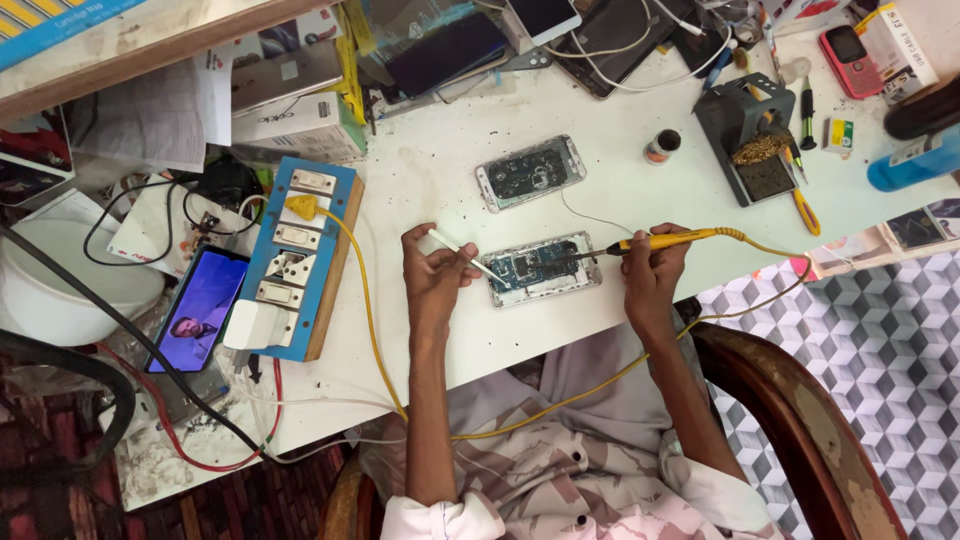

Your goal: The person uses a soldering iron and a white tool to work on a mobile phone circuit board placed on a cluttered workbench. They repeatedly apply the soldering iron to specific points on the board while manipulating the white tool, likely for flux application or component handling.

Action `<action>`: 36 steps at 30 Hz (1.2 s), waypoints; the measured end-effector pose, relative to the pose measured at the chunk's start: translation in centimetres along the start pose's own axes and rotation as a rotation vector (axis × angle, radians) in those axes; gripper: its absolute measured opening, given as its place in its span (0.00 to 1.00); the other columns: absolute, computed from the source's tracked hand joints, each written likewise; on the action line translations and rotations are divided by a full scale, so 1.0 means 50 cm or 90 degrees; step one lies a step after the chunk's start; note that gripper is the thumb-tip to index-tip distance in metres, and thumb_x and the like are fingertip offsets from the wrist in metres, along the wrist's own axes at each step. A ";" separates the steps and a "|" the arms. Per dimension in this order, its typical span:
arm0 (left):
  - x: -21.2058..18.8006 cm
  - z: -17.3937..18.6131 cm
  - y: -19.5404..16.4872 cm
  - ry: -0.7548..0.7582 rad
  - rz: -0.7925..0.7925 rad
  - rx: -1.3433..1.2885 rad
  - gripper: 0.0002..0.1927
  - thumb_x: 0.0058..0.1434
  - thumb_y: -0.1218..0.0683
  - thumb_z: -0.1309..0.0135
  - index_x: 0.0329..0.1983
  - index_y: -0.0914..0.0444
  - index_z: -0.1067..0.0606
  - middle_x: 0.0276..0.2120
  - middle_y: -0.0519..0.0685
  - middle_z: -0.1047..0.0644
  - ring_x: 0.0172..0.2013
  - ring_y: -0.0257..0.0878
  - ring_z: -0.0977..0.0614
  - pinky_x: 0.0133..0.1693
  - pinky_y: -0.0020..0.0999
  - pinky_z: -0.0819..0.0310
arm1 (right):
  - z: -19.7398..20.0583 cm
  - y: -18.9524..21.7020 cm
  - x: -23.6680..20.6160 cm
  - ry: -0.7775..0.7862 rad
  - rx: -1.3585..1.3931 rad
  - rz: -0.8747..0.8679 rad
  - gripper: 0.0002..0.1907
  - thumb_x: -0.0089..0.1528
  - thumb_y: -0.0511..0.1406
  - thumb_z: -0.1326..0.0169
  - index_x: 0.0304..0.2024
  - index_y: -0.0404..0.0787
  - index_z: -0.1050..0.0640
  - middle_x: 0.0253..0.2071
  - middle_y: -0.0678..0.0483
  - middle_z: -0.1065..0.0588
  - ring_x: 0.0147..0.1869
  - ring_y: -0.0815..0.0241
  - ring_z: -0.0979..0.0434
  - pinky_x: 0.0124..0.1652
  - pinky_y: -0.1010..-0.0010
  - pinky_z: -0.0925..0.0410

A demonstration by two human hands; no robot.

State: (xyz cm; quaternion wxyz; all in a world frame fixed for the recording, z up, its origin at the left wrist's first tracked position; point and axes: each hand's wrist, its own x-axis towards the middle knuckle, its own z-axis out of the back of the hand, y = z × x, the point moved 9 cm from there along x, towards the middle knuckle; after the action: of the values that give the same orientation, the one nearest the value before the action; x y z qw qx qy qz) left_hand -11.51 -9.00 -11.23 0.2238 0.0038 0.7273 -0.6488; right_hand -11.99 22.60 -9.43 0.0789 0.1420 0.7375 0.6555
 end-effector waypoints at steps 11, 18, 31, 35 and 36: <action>0.001 0.009 0.011 -0.026 -0.016 -0.044 0.27 0.62 0.62 0.42 0.61 0.61 0.41 0.34 0.57 0.18 0.23 0.34 0.20 0.27 0.26 0.28 | -0.004 0.005 -0.004 0.026 -0.013 0.020 0.11 0.74 0.35 0.53 0.49 0.40 0.42 0.28 0.57 0.34 0.26 0.71 0.36 0.26 0.79 0.40; -0.009 0.010 0.001 -0.057 -0.061 -0.107 0.26 0.65 0.60 0.44 0.62 0.62 0.42 0.33 0.56 0.18 0.22 0.34 0.20 0.26 0.25 0.28 | -0.013 0.006 -0.003 0.065 -0.011 0.029 0.11 0.74 0.34 0.53 0.51 0.39 0.42 0.27 0.57 0.34 0.26 0.70 0.37 0.27 0.79 0.40; -0.006 0.001 0.002 -0.025 -0.032 -0.018 0.35 0.59 0.63 0.39 0.65 0.62 0.43 0.31 0.52 0.19 0.23 0.33 0.20 0.27 0.26 0.27 | -0.014 0.005 0.002 0.057 -0.020 0.011 0.12 0.74 0.35 0.53 0.50 0.39 0.42 0.27 0.57 0.34 0.26 0.70 0.37 0.26 0.79 0.40; -0.007 0.000 -0.007 -0.042 -0.042 0.005 0.33 0.59 0.63 0.39 0.64 0.62 0.42 0.30 0.53 0.19 0.22 0.35 0.19 0.24 0.27 0.28 | -0.016 0.004 0.002 0.056 -0.015 0.008 0.12 0.73 0.35 0.52 0.49 0.39 0.42 0.25 0.56 0.34 0.24 0.70 0.38 0.25 0.79 0.41; -0.009 0.003 -0.008 -0.050 -0.039 0.015 0.33 0.59 0.63 0.38 0.64 0.62 0.41 0.30 0.54 0.19 0.21 0.35 0.19 0.23 0.27 0.28 | -0.016 0.003 0.001 0.054 -0.020 0.010 0.12 0.73 0.35 0.52 0.48 0.39 0.42 0.25 0.56 0.34 0.24 0.70 0.38 0.25 0.79 0.41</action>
State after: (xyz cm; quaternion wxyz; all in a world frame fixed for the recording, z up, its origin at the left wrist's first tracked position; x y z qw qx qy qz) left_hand -11.17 -9.07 -10.71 0.2323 -0.0415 0.7099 -0.6636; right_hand -12.26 21.89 -9.16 0.0445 0.1185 0.7285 0.6732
